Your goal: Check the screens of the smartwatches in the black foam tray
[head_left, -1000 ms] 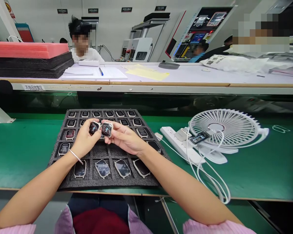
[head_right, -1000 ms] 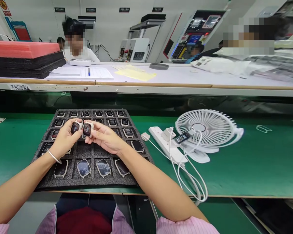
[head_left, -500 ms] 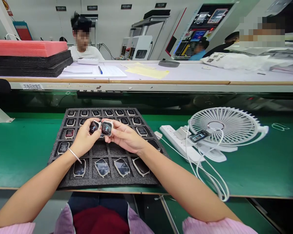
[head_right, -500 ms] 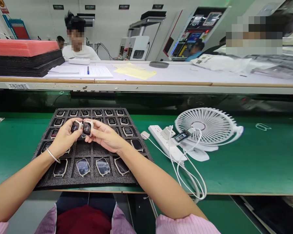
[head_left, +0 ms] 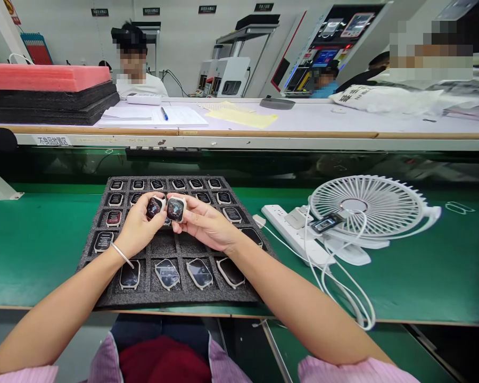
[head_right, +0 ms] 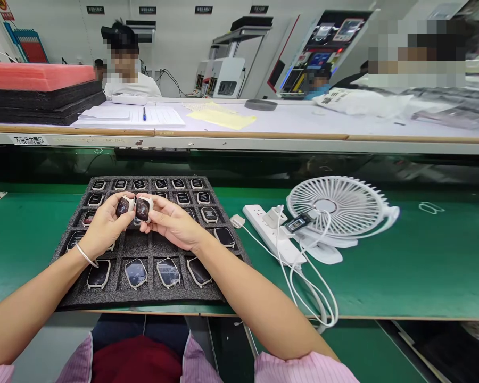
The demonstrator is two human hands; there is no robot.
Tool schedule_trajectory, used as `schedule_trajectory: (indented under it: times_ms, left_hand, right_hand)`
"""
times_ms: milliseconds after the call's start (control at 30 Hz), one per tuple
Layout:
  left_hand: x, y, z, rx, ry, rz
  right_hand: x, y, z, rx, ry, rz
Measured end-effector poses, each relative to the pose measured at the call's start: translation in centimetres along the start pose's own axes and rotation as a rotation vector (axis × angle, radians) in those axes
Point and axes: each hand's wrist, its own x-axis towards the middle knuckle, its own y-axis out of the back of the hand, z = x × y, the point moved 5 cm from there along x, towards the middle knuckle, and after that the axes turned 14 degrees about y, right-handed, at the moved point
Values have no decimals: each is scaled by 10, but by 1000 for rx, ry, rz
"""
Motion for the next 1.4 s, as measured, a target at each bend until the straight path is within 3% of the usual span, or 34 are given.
schedule_trajectory:
  times_ms: [1400]
  left_hand:
    - [-1,0,1,12,14,5]
  right_hand:
    - [0,0,-2,-2,3,1]
